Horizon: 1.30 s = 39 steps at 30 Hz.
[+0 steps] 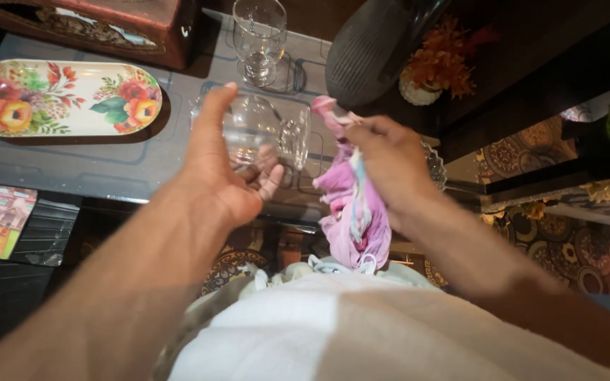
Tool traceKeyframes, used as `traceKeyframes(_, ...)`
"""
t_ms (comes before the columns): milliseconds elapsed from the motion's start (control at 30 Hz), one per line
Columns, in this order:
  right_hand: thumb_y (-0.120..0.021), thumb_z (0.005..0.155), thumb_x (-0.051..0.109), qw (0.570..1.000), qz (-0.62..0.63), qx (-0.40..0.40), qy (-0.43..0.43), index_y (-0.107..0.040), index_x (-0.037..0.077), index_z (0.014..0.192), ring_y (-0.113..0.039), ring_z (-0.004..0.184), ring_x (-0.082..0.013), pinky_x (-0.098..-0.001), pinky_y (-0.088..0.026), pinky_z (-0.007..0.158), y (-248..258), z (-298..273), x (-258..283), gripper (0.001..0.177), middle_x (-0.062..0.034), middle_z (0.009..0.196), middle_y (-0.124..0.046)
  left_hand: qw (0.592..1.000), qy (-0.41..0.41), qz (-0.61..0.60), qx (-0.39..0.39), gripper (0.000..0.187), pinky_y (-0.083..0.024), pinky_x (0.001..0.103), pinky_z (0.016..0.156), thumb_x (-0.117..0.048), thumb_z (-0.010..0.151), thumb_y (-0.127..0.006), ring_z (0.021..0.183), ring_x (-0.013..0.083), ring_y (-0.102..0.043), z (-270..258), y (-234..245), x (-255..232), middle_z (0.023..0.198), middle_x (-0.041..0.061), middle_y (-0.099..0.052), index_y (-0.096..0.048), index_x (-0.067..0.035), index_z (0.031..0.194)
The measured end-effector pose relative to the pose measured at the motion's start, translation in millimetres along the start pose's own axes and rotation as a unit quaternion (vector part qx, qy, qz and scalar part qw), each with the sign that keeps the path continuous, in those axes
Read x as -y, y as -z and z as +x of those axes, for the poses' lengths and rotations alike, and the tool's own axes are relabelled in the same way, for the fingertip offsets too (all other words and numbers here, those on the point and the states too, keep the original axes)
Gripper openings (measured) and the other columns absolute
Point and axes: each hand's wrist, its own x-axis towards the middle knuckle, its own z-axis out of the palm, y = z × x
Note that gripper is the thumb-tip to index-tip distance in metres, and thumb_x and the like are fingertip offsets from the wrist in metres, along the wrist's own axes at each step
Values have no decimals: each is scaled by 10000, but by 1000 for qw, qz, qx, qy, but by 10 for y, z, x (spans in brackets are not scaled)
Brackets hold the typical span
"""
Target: Wiping and cleaning glass bowls and drinking glasses with a cloth.
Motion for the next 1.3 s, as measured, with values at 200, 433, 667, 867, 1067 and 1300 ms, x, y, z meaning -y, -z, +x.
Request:
traceKeyframes(200,-725,892,77,990,-53,-15,127,-688,-21,1036,-699,749,-140,-277,-600,635,36,-89,64,178,-107,921,-719,975,34,-163,150,866,-628,570,947,-485,698,-766,1055,393,-736,-33,51,-57,1213,282,-660,-401,0,1315)
traceKeyframes(433,-650,866,53,991,32,2,128,-658,-54,999,-730,703,-181,-308,-641,610,-111,-170,278,171,-133,884,-717,984,-14,-39,172,980,-640,536,882,-608,678,-726,982,363,-740,49,-51,1,1173,254,-686,-449,63,1336)
traceKeyframes(667,-746,894,80,987,-68,21,144,-712,-54,1039,-737,708,-130,-279,-636,638,-168,-250,363,200,-123,891,-764,969,-55,45,236,873,-619,534,899,-669,697,-674,950,310,-724,-45,-131,1,1081,189,-709,-606,18,1230)
traceKeyframes(867,-809,856,113,978,-144,99,114,-770,-27,1021,-707,713,-109,-261,-598,611,-222,-288,421,220,-107,884,-779,968,-53,61,238,793,-621,527,800,-694,711,-575,862,297,-742,-130,-188,-30,993,168,-749,-680,-9,1096)
traceKeyframes(1067,-795,846,94,973,-135,109,154,-778,17,1013,-732,722,-83,-239,-615,636,-285,-289,527,185,-68,878,-798,961,-106,155,204,693,-599,495,805,-687,808,-497,885,281,-727,-141,-181,27,1059,162,-752,-723,-97,1093)
traceKeyframes(1300,-774,883,107,894,-307,-2,327,-780,33,1031,-753,722,-61,-208,-608,610,-242,9,507,165,-36,876,-789,919,-165,357,12,707,-327,475,1115,-681,903,-395,1262,238,-576,-356,-224,64,1288,92,-706,-699,-125,1216)
